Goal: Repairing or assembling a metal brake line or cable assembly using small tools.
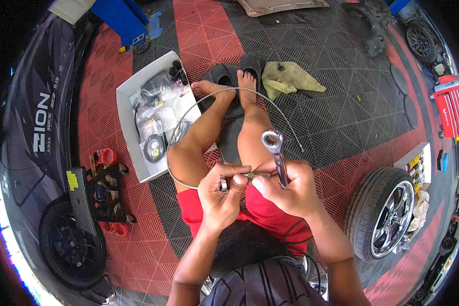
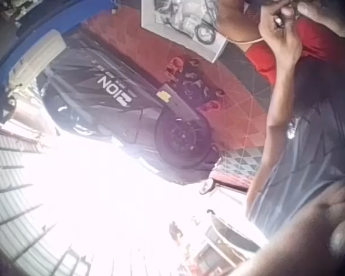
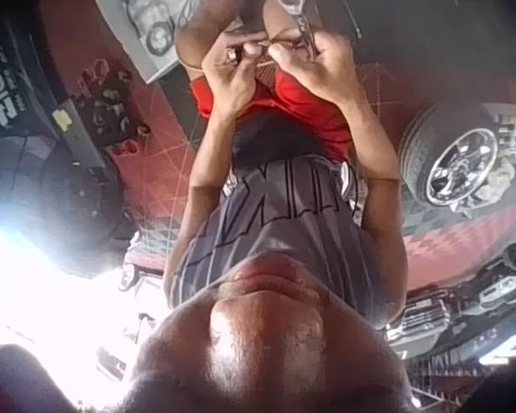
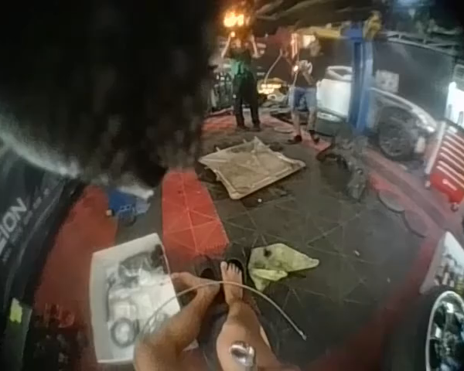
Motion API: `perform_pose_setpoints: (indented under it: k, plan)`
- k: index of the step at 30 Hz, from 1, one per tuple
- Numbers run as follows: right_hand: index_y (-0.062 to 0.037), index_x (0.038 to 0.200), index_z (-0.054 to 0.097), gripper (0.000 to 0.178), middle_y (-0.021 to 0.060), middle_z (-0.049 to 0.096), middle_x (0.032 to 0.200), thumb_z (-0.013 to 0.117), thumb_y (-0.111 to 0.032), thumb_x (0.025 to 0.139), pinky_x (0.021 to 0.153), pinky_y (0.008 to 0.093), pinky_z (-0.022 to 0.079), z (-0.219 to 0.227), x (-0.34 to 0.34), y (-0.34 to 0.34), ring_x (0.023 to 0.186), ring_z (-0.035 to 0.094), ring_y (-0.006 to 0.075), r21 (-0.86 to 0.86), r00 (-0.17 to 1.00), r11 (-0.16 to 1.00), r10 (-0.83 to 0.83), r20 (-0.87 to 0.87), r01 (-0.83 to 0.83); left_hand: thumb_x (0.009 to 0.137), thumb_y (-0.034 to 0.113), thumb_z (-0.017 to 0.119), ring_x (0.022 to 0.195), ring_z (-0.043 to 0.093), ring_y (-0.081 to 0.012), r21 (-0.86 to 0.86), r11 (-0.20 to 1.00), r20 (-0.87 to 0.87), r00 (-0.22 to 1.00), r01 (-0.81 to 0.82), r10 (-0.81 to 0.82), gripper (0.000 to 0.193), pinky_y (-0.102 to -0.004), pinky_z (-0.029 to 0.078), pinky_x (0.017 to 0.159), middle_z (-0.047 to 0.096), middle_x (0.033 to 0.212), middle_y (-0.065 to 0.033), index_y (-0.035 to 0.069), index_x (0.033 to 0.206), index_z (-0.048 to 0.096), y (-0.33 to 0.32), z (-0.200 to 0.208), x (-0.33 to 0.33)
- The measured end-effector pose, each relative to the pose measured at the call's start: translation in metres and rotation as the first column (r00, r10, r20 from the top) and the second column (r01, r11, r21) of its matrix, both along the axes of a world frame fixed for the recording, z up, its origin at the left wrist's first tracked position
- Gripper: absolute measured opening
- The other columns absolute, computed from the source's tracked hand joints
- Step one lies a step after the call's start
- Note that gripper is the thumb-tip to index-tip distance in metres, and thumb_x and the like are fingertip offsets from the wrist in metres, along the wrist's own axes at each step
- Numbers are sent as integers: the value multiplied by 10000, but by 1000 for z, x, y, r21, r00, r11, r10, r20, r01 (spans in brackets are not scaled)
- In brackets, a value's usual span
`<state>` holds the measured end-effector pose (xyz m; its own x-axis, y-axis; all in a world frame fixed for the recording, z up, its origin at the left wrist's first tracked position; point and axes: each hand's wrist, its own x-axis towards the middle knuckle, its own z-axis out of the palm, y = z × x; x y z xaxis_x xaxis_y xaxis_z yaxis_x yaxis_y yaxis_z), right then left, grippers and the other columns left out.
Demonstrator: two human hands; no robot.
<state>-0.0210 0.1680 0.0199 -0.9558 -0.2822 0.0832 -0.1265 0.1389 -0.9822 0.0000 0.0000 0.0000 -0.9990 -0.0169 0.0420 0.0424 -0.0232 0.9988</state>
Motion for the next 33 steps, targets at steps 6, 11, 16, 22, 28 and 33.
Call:
perform_pose_setpoints:
  k: [6, 11, 16, 22, 28, 33]
  plan:
    - [29, 875, 642, 189, -12, 568, 615, 679, -150, 823, 463, 200, 352, 0, 2, -10, 495, 438, 21, -62, 993, 991, -113, 37, 115, 886, 152, 635, 708, 623, -125, 14, 1000, -46, 999, -21, 21, 195, -230, 473, 629, 642, 810, -100, -34, 936, 599, 2, -2, -4]
    - [-8, 870, 656, 183, 13, 598, 633, 700, -173, 803, 450, 223, 381, -11, 2, -4, 490, 480, 42, -32, 992, 998, -47, 113, 51, 890, 161, 631, 706, 632, -131, 108, 994, -1, 1000, -24, 24, 200, -226, 483, 635, 633, 813, -94, -31, 938, 600, 2, -2, -4]
    - [-7, 979, 626, 314, -10, 596, 639, 758, -156, 737, 437, 190, 344, -6, 3, -8, 463, 428, 10, -62, 988, 991, -109, 109, 116, 887, 168, 635, 698, 634, -119, 24, 999, -26, 999, -23, 23, 202, -211, 467, 596, 626, 811, -86, -27, 934, 609, 1, -8, -2]
    - [23, 955, 623, 266, -7, 606, 674, 739, -64, 733, 427, 163, 298, -13, 2, -6, 483, 418, -22, -74, 1000, 997, -22, 17, 23, 887, 166, 633, 678, 631, -117, 66, 997, -15, 999, -34, 35, 205, -210, 474, 596, 626, 807, -88, -33, 929, 605, 2, -3, -1]
    - [35, 916, 649, 204, 13, 636, 687, 720, -100, 779, 490, 186, 391, -1, 5, -7, 516, 503, 33, -54, 996, 998, -38, 80, 42, 888, 170, 633, 686, 623, -114, 89, 995, -30, 998, -43, 46, 210, -210, 479, 606, 628, 812, -93, -32, 932, 601, 0, -9, 2]
    - [33, 915, 648, 195, 59, 664, 819, 722, -49, 754, 466, 164, 363, -17, 6, -6, 535, 479, -4, -36, 998, 998, -54, -28, 53, 889, 173, 630, 687, 619, -114, 62, 998, -9, 1000, -28, 29, 214, -216, 487, 617, 632, 822, -99, -33, 938, 599, -2, -11, 3]
